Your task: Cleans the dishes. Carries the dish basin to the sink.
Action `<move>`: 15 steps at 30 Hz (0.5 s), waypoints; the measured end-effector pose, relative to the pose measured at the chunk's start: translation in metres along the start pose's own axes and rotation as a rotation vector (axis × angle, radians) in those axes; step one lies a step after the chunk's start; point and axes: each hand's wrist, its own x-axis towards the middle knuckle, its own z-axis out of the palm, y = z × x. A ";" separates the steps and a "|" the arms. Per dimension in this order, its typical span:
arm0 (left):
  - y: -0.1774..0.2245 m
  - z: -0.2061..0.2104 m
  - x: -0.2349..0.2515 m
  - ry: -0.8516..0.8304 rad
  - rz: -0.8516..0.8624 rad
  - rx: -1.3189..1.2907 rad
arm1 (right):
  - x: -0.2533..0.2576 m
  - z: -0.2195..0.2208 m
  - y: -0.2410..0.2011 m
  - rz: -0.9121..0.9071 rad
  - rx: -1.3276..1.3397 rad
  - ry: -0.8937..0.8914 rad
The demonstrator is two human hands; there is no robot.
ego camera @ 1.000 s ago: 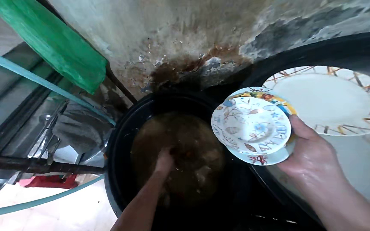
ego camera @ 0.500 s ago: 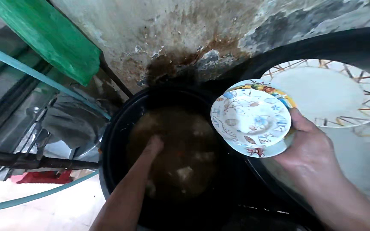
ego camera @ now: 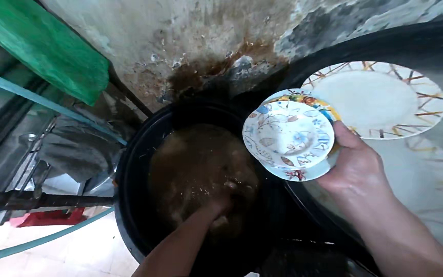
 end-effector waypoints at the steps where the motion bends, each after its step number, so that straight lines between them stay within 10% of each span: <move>1: 0.001 0.006 -0.001 -0.009 0.021 -0.040 | 0.000 0.000 0.000 0.002 -0.006 0.010; 9: 0.003 -0.011 -0.020 -0.121 0.049 -0.124 | 0.000 -0.001 0.000 0.020 -0.001 -0.017; 15: -0.016 -0.091 -0.032 0.355 -0.094 -0.375 | 0.000 0.001 -0.001 0.008 -0.002 -0.019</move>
